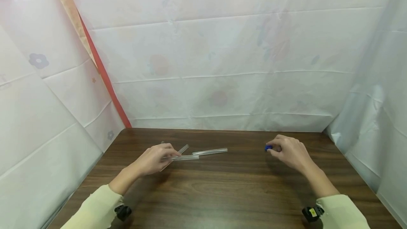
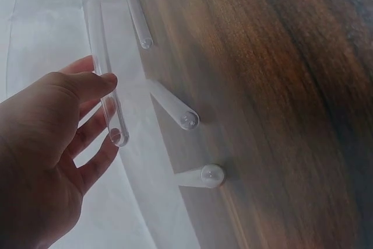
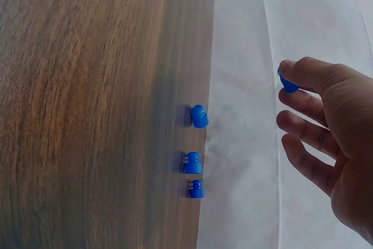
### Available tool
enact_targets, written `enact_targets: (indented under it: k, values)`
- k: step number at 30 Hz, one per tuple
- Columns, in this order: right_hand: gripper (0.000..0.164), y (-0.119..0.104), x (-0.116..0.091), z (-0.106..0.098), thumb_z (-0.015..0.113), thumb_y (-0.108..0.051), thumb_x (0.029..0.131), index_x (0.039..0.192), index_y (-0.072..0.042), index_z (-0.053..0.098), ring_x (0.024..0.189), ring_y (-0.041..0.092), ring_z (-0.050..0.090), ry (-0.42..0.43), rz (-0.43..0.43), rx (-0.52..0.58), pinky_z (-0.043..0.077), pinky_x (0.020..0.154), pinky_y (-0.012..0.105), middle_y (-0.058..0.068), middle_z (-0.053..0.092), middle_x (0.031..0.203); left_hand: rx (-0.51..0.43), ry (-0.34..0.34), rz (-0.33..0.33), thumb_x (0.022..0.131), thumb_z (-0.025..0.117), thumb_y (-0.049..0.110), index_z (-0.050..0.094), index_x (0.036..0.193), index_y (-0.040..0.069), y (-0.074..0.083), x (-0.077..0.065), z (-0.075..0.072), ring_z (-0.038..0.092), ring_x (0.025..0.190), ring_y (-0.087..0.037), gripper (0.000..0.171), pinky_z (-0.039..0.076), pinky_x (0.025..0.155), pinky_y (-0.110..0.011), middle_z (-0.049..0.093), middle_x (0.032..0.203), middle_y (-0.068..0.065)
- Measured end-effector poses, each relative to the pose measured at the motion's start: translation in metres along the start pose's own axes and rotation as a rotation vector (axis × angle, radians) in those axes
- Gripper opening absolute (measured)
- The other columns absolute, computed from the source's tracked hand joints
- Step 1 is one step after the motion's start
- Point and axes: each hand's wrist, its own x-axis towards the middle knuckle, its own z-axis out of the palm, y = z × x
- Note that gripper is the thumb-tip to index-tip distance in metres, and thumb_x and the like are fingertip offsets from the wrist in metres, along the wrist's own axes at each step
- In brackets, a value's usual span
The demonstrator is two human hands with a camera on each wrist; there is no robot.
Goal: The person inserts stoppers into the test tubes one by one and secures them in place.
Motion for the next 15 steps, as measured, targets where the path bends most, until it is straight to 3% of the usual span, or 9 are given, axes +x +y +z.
enact_targets:
  k: [10, 15]
  values:
    - [0.019, -0.0052, 0.0032, -0.0002, 0.095, -0.016, 0.088, 0.104, -0.021, 0.088, 0.070, -0.011, 0.048, 0.058, -0.068, -0.005, 0.041, 0.058, 0.023, -0.016, 0.069, 0.083, 0.004, 0.026, 0.009, 0.099, 0.083, 0.005, 0.086, 0.123, 0.026, -0.0027, -0.0054, -0.0030, 0.060, 0.083, -0.004, 0.032, 0.046, 0.066, -0.020, 0.076, 0.107, 0.004]
    - [0.021, -0.0084, 0.0007, -0.0008, 0.095, -0.013, 0.088, 0.106, -0.019, 0.087, 0.071, -0.011, 0.050, 0.041, -0.050, 0.041, 0.042, 0.059, 0.023, -0.014, 0.071, 0.086, -0.014, 0.034, 0.016, 0.099, 0.083, 0.004, 0.086, 0.123, 0.026, -0.0026, -0.0059, -0.0023, 0.062, 0.083, -0.004, 0.033, 0.046, 0.066, -0.019, 0.077, 0.107, 0.004]
